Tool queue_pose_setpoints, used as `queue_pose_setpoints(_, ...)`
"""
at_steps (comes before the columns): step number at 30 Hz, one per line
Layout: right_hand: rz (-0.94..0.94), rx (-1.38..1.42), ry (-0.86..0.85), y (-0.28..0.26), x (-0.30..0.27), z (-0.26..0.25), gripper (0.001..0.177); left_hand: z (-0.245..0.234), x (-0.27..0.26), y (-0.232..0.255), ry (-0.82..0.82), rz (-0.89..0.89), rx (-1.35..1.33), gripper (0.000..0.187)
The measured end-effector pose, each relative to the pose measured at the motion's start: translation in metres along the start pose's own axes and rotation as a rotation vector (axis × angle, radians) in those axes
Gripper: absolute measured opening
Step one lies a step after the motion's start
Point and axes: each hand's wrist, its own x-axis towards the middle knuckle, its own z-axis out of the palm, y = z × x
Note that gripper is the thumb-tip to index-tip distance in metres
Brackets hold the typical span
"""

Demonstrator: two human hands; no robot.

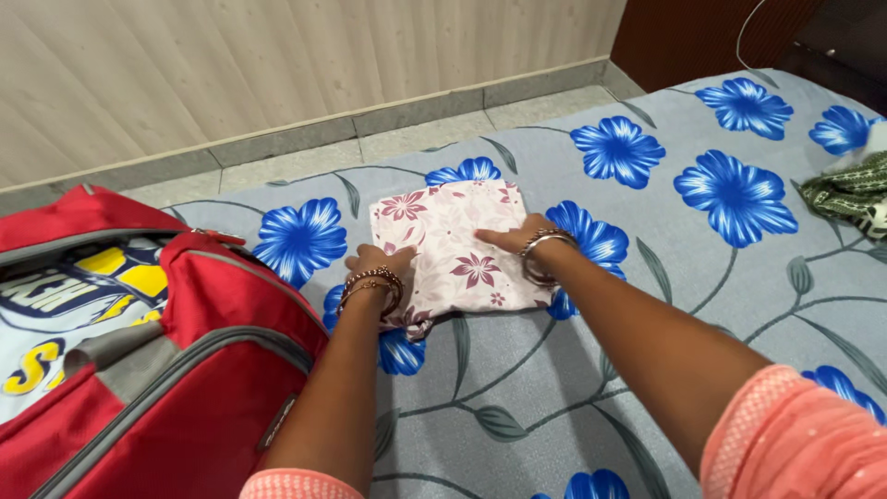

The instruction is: The person packs clothes into a red bag, including folding and placing items one at a time and then closing the zipper.

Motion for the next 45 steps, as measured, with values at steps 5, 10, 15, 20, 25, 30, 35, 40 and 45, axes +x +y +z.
queue_pose_setpoints(5,0.068,0.167,-0.177,-0.028,-0.017,0.018,0.107,0.014,-0.005,0.002,-0.093,0.035,-0.281,0.074)
queue_pose_setpoints(10,0.138,0.515,-0.329,-0.027,-0.062,0.012,0.055,0.011,-0.013,0.005,-0.064,0.087,-0.329,0.057)
queue_pose_setpoints(15,0.013,0.929,-0.48,-0.04,-0.096,-0.034,0.029,-0.032,-0.052,0.041,0.185,0.407,-0.211,0.065)
queue_pose_setpoints(20,-0.219,0.979,-0.514,-0.108,-0.15,-0.092,0.029,-0.134,-0.114,0.078,0.356,0.699,-0.403,0.053)
queue_pose_setpoints(25,-0.417,0.875,-0.639,-0.204,-0.234,-0.101,0.036,-0.281,-0.192,0.036,0.244,0.66,-0.711,0.042)
queue_pose_setpoints(30,-0.69,0.945,-0.897,-0.304,-0.302,-0.051,0.051,-0.396,-0.247,-0.053,0.295,0.469,-0.752,0.033)
queue_pose_setpoints(35,-0.99,0.319,-0.535,-0.359,-0.322,0.019,0.069,-0.439,-0.224,-0.168,0.405,0.198,-0.485,0.043)
queue_pose_setpoints(40,-1.113,-0.127,-0.139,-0.372,-0.314,0.05,0.071,-0.431,-0.221,-0.218,0.468,0.193,-0.089,0.051)
queue_pose_setpoints(45,-0.997,-0.384,-0.17,-0.363,-0.327,0.024,0.093,-0.406,-0.294,-0.174,0.912,0.227,0.746,0.084)
